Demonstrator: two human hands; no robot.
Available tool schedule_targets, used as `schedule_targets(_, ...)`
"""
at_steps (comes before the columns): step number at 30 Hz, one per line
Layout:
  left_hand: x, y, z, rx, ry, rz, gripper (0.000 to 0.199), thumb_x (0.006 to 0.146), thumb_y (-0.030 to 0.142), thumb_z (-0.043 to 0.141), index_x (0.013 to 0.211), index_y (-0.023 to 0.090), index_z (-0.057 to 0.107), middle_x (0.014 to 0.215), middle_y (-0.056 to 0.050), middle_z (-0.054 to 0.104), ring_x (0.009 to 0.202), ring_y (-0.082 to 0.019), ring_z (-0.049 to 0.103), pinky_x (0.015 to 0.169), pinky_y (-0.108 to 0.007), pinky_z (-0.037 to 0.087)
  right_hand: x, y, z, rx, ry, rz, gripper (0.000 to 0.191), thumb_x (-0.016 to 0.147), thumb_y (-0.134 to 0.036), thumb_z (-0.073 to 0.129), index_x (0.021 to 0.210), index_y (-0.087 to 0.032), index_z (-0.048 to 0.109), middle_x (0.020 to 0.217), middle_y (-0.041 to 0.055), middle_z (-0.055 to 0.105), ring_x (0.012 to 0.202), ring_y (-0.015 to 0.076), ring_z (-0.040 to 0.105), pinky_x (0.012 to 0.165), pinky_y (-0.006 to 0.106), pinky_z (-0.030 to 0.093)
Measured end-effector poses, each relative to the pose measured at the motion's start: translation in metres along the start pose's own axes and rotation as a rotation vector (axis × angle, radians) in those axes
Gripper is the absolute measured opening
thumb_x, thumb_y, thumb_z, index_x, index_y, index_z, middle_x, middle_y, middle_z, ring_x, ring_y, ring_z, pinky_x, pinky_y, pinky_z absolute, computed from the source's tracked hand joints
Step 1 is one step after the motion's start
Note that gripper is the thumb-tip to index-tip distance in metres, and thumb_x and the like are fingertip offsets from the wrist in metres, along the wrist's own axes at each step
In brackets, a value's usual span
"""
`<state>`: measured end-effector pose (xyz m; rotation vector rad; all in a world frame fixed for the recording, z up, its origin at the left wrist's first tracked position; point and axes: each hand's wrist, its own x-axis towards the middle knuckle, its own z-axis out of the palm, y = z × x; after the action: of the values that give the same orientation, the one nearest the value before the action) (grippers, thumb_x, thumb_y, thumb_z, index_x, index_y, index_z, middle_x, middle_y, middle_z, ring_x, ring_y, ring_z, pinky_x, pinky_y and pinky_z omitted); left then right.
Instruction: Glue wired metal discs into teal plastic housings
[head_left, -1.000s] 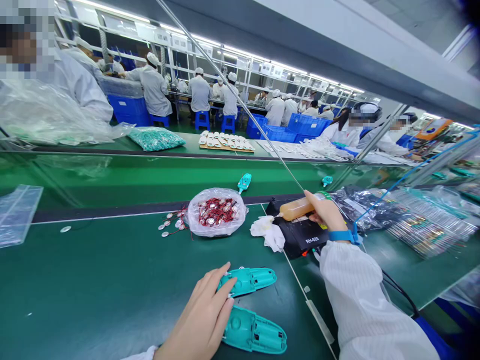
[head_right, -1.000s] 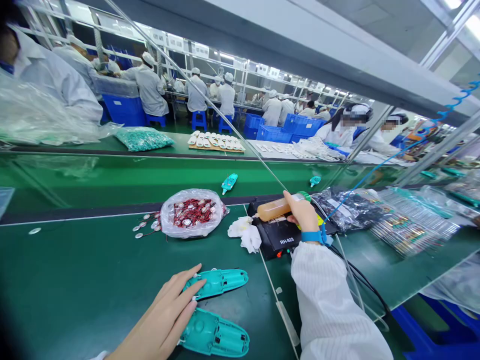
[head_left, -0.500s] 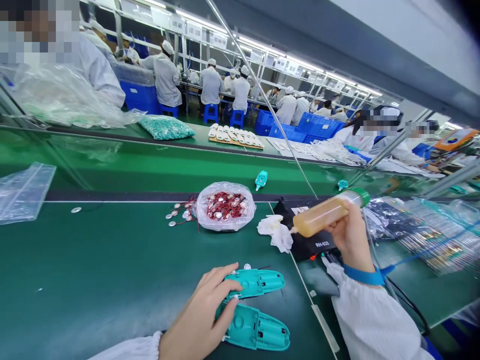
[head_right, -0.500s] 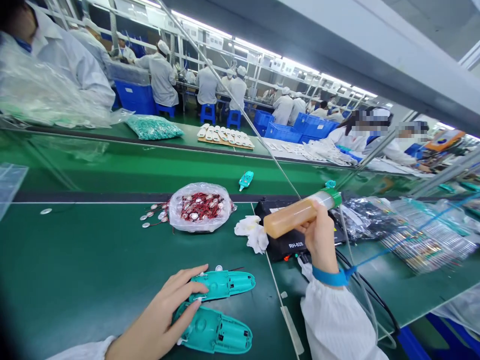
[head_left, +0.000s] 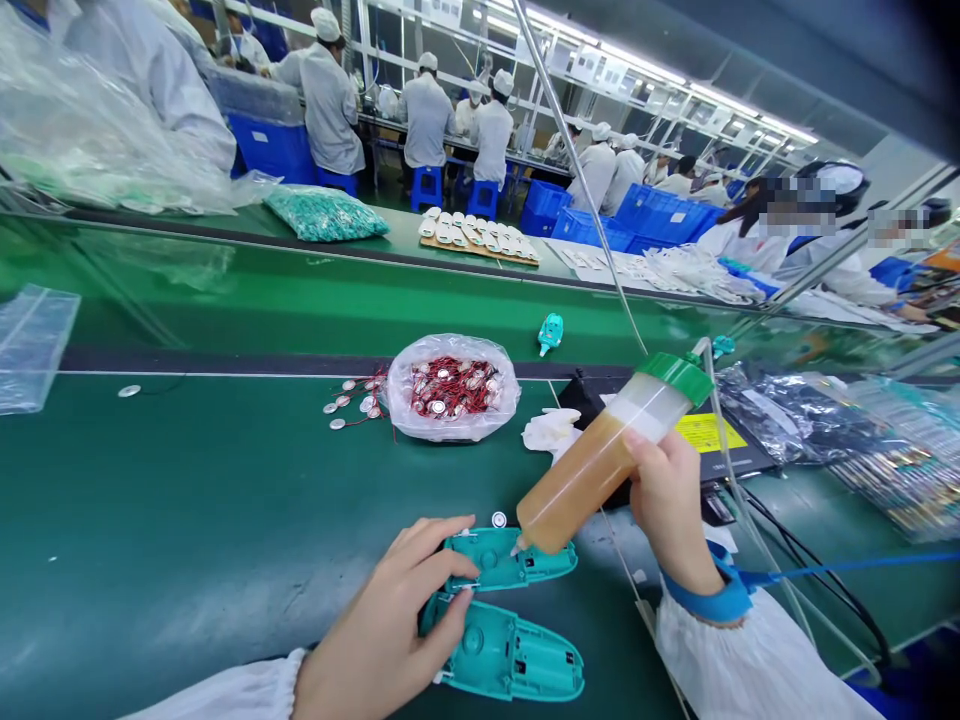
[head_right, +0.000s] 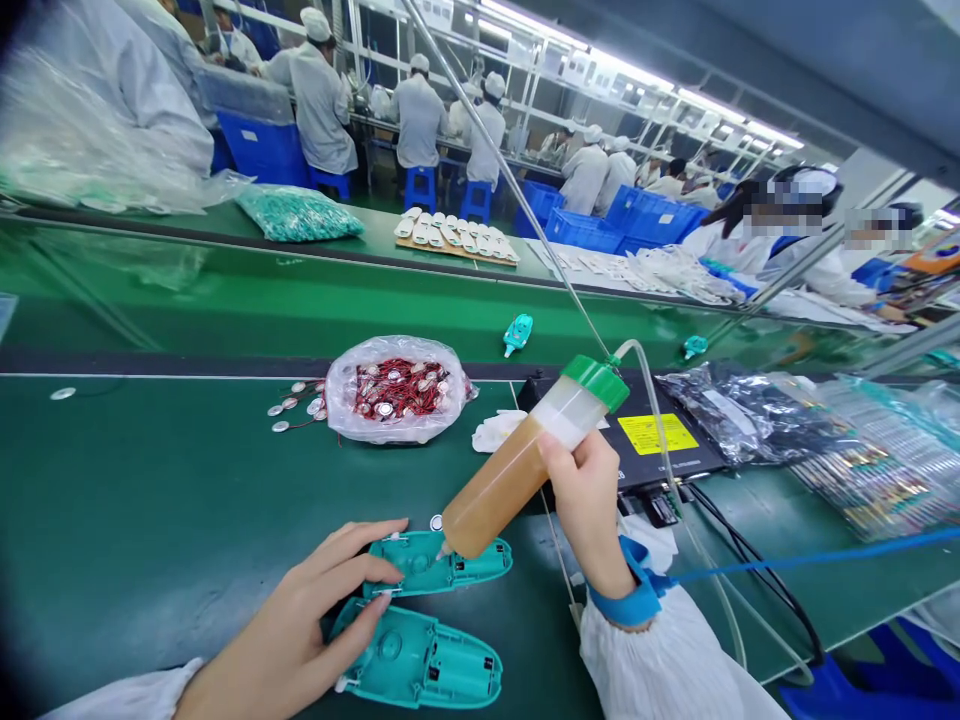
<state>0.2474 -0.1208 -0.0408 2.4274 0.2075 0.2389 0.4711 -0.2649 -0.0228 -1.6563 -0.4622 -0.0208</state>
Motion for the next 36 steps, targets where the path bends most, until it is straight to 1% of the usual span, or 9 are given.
schedule_targets(4, -0.0001, -0.0007, 0.0004, 0.006, 0.001, 0.014, 0.022, 0.088, 0.019, 0.042, 0.091, 0.025, 0.063, 0.126, -0.007, 0.056, 0.118, -0.023, 0.051, 0.097, -0.040, 0.045, -0.0020, -0.0017, 0.0050, -0.028, -0.028, -0.030, 0.027, 0.069, -0.043, 0.062, 0.074, -0.017, 0.059, 0.064, 0.0007, 0.059, 0.061, 0.0179, 0.051, 0.053, 0.027, 0.040)
schedule_targets(9, -0.0002, -0.0020, 0.0011, 0.001, -0.008, 0.026, 0.022, 0.089, 0.019, 0.041, 0.092, 0.025, 0.062, 0.127, -0.007, 0.055, 0.120, -0.022, 0.048, 0.097, -0.038, 0.045, -0.0039, -0.0021, 0.0085, -0.038, -0.050, -0.034, 0.027, 0.070, -0.042, 0.061, 0.080, -0.016, 0.061, 0.071, 0.0032, 0.063, 0.067, 0.0209, 0.056, 0.055, 0.029, 0.044)
schedule_targets(13, -0.0007, -0.0027, 0.0019, -0.006, 0.001, 0.036, 0.021, 0.089, 0.018, 0.041, 0.091, 0.024, 0.061, 0.125, -0.006, 0.055, 0.119, -0.021, 0.048, 0.096, -0.037, 0.045, -0.0025, -0.0013, 0.0093, -0.033, -0.042, -0.034, 0.025, 0.069, -0.040, 0.061, 0.077, -0.016, 0.060, 0.067, 0.0022, 0.062, 0.063, 0.0190, 0.054, 0.052, 0.027, 0.043)
schedule_targets(16, -0.0013, -0.0039, 0.0029, -0.016, 0.020, 0.057, 0.020, 0.089, 0.017, 0.041, 0.091, 0.024, 0.060, 0.123, -0.006, 0.056, 0.118, -0.021, 0.048, 0.094, -0.035, 0.046, -0.0012, -0.0015, 0.0102, -0.024, -0.045, -0.036, 0.023, 0.069, -0.039, 0.062, 0.075, -0.017, 0.060, 0.067, 0.0016, 0.062, 0.064, 0.0187, 0.053, 0.053, 0.027, 0.043)
schedule_targets(23, -0.0017, -0.0051, 0.0048, -0.015, 0.044, 0.084, 0.020, 0.088, 0.015, 0.042, 0.092, 0.023, 0.060, 0.124, -0.007, 0.055, 0.117, -0.022, 0.049, 0.091, -0.035, 0.048, -0.0012, -0.0014, 0.0100, -0.030, -0.039, -0.030, 0.025, 0.067, -0.042, 0.065, 0.072, -0.017, 0.061, 0.063, 0.0006, 0.061, 0.061, 0.0184, 0.052, 0.051, 0.027, 0.042)
schedule_targets(29, -0.0021, -0.0042, 0.0041, -0.003, 0.051, 0.094, 0.020, 0.088, 0.016, 0.041, 0.092, 0.023, 0.060, 0.123, -0.007, 0.055, 0.116, -0.022, 0.050, 0.091, -0.035, 0.048, 0.0001, 0.0005, 0.0102, -0.024, -0.040, -0.029, 0.027, 0.066, -0.043, 0.064, 0.071, -0.016, 0.062, 0.064, 0.0015, 0.062, 0.060, 0.0193, 0.054, 0.052, 0.029, 0.043)
schedule_targets(33, -0.0007, -0.0037, 0.0028, -0.007, 0.049, 0.102, 0.021, 0.089, 0.015, 0.041, 0.090, 0.023, 0.060, 0.121, -0.008, 0.056, 0.116, -0.021, 0.050, 0.091, -0.035, 0.048, 0.0001, 0.0003, 0.0099, -0.028, -0.033, -0.046, 0.025, 0.067, -0.041, 0.064, 0.072, -0.017, 0.062, 0.063, 0.0009, 0.062, 0.061, 0.0191, 0.054, 0.051, 0.028, 0.042)
schedule_targets(36, 0.0004, -0.0037, 0.0026, -0.010, 0.047, 0.104, 0.020, 0.089, 0.015, 0.041, 0.090, 0.022, 0.060, 0.120, -0.009, 0.057, 0.116, -0.022, 0.050, 0.091, -0.035, 0.048, 0.0002, 0.0016, 0.0085, -0.033, -0.023, -0.068, 0.025, 0.068, -0.042, 0.063, 0.071, -0.017, 0.060, 0.062, -0.0002, 0.059, 0.059, 0.0175, 0.051, 0.051, 0.027, 0.040)
